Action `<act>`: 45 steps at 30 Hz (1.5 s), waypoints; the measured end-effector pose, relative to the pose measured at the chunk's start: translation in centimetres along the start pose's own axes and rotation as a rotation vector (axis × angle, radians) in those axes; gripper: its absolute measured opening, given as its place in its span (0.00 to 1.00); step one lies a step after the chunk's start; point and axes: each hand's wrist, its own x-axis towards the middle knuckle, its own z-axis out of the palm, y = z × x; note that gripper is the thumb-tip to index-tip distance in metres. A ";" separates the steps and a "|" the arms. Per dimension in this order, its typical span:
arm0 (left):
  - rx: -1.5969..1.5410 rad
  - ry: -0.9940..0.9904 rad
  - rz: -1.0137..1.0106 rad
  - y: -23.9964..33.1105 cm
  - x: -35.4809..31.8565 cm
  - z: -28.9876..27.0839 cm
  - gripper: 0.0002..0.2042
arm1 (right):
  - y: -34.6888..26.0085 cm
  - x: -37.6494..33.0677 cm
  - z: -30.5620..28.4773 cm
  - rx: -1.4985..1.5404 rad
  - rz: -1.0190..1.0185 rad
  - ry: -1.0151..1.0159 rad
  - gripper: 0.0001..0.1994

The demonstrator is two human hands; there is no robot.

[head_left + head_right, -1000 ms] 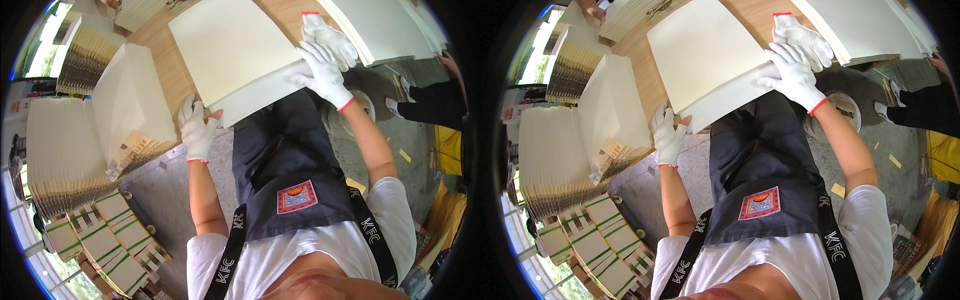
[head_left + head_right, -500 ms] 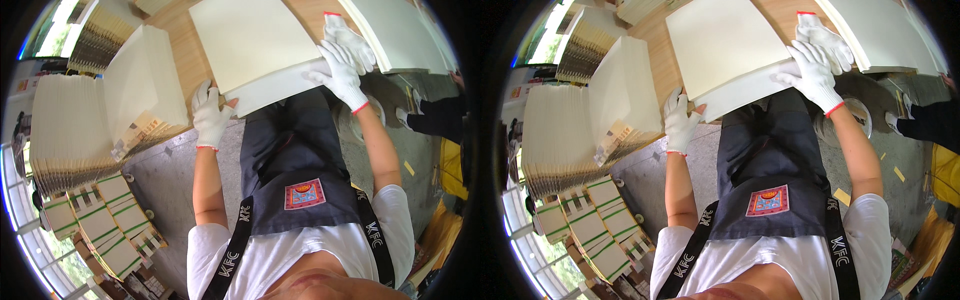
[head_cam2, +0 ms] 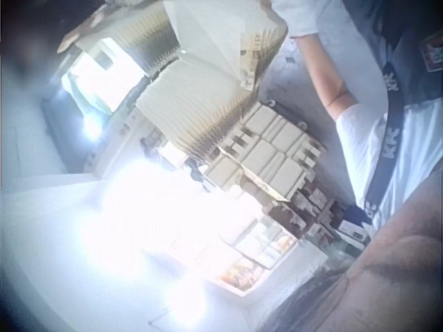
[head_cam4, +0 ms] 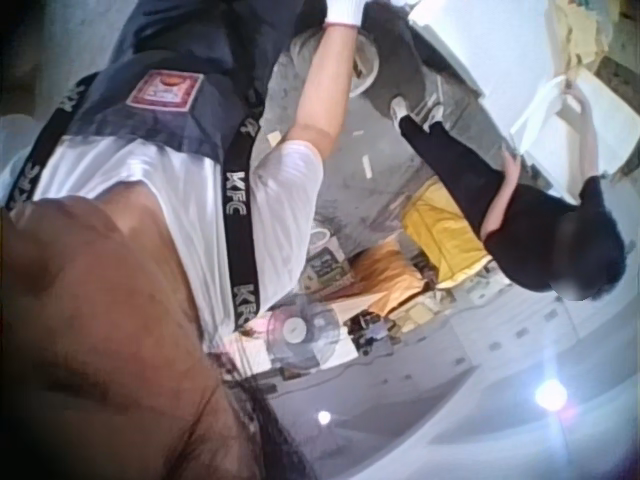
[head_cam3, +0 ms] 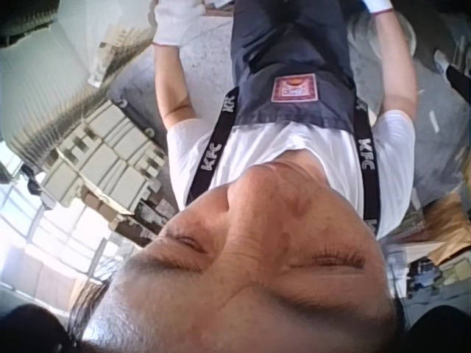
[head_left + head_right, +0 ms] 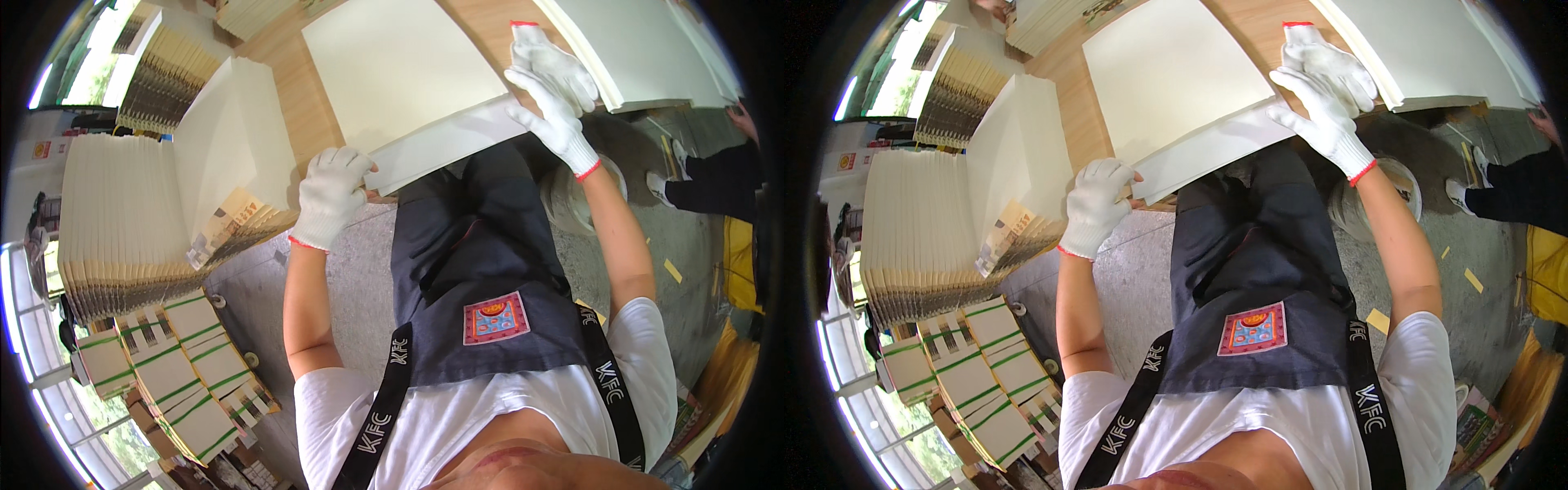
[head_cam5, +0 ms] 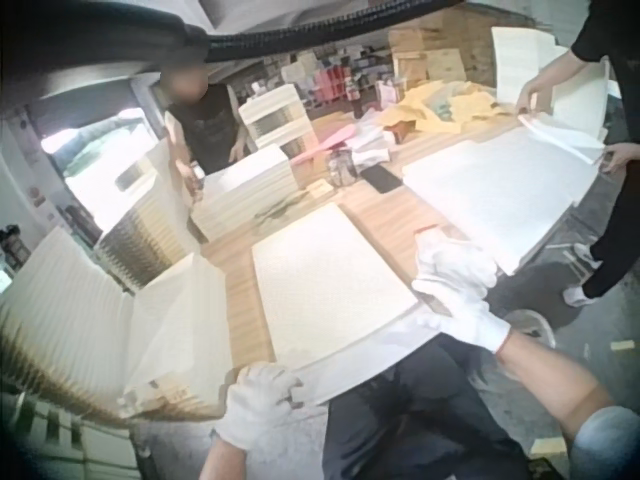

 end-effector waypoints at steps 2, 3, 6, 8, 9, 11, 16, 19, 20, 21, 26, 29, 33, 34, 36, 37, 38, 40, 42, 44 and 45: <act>-0.012 -0.031 -0.055 0.7 0.1 -1.1 0.25 | -0.2 0.1 -0.4 0.021 0.027 -0.037 0.28; -0.046 0.054 -0.119 0.9 -0.1 -0.8 0.25 | -0.1 0.2 -0.6 0.034 0.040 -0.057 0.27; -0.121 0.257 -0.320 0.5 -1.3 1.6 0.24 | -0.2 -0.3 -0.2 -0.149 0.004 -0.041 0.27; -0.134 0.289 -0.484 0.0 -2.5 3.9 0.21 | -0.6 -0.2 0.3 -0.219 0.021 -0.034 0.29; -0.147 0.318 -0.438 -0.5 -2.8 5.3 0.20 | -0.7 -0.2 0.6 -0.275 0.036 -0.032 0.30; -0.177 0.375 -0.348 -1.4 -2.6 7.4 0.19 | -0.6 -0.3 1.2 -0.391 0.066 -0.031 0.33; -0.160 0.307 -0.397 -0.7 -2.6 7.1 0.19 | -0.2 -0.5 1.6 -0.398 0.098 -0.049 0.36; -0.147 0.304 -0.388 -0.6 -2.4 6.8 0.19 | -0.1 -0.5 1.4 -0.416 0.061 -0.041 0.36; -0.139 0.302 -0.382 -0.5 -2.4 6.7 0.19 | -0.2 -0.5 1.3 -0.414 0.060 -0.052 0.36; -0.142 0.302 -0.380 -0.5 -2.4 6.9 0.19 | -0.4 -0.4 1.3 -0.412 0.059 -0.062 0.36; -0.133 0.301 -0.387 -0.5 -2.6 6.8 0.18 | -1.2 0.0 1.2 -0.448 0.091 -0.108 0.36; -0.147 0.299 -0.384 -0.6 -2.5 7.0 0.17 | -1.3 0.0 1.1 -0.423 0.103 -0.097 0.36; -0.157 0.299 -0.380 -0.5 -2.4 7.0 0.17 | -0.5 -0.2 1.2 -0.408 0.081 -0.065 0.36; -0.154 0.289 -0.385 -0.6 -2.4 7.0 0.18 | -0.5 -0.2 1.3 -0.430 0.072 -0.064 0.36; -0.148 0.270 -0.397 -0.5 -2.5 6.9 0.18 | -0.5 -0.2 1.2 -0.451 0.063 -0.061 0.36; -0.147 0.270 -0.397 -0.6 -2.6 6.9 0.19 | -0.5 -0.2 1.3 -0.443 0.059 -0.063 0.36; -0.147 0.269 -0.398 -0.6 -2.6 6.9 0.20 | -0.6 -0.2 1.3 -0.435 0.055 -0.065 0.36; -0.157 0.282 -0.403 -0.5 -2.6 6.8 0.21 | -0.8 -0.2 1.2 -0.420 0.078 -0.082 0.36; -0.179 0.308 -0.412 -0.5 -2.7 6.7 0.22 | -1.4 -0.2 1.2 -0.404 0.101 -0.098 0.36; -0.174 0.290 -0.400 -0.3 -2.5 5.8 0.22 | -1.6 -0.2 1.1 -0.412 0.095 -0.096 0.36; -0.171 0.280 -0.392 -0.3 -2.4 5.4 0.22 | -1.6 -0.2 1.1 -0.416 0.094 -0.094 0.36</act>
